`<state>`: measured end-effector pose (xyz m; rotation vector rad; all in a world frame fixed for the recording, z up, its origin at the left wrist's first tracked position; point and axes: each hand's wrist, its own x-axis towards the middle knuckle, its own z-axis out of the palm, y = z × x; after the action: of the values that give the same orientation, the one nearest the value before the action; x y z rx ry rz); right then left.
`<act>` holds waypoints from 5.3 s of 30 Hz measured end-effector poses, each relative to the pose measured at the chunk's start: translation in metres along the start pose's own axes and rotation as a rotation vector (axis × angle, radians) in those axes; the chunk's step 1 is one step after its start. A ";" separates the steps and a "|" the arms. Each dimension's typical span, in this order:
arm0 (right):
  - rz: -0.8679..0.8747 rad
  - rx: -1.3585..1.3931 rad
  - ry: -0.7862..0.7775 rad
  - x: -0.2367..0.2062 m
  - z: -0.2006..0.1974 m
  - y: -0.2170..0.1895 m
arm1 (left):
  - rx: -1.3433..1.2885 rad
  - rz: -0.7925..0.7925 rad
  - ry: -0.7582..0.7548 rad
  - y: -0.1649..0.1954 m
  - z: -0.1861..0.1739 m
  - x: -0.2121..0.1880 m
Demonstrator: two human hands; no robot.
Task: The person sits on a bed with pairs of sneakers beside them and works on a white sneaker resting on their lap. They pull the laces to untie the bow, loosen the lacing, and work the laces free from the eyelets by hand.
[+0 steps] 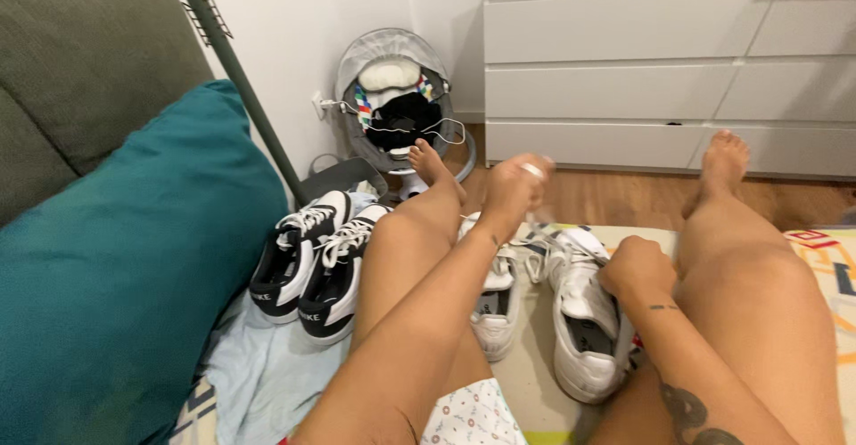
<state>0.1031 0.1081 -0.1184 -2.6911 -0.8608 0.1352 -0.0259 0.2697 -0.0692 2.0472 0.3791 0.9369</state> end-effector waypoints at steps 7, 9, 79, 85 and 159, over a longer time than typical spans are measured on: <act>0.004 0.016 0.005 -0.002 -0.002 -0.004 | 0.636 0.052 -0.372 0.021 -0.017 -0.017; 0.026 0.008 -0.014 -0.002 -0.003 -0.005 | 0.693 0.050 -0.414 0.020 -0.020 -0.017; -0.580 0.194 0.049 0.009 0.007 -0.004 | 0.856 -0.491 -0.763 -0.028 -0.121 0.033; -0.596 0.358 0.021 0.017 0.011 0.009 | 0.024 -0.221 0.543 -0.014 -0.163 -0.003; -0.623 1.340 -0.306 0.016 -0.065 0.051 | 0.342 -0.676 -0.035 -0.004 0.060 -0.065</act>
<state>0.1561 0.0610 -0.0736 -1.1291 -1.0821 0.6877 -0.0256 0.2013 -0.1264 2.0041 1.1882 0.4358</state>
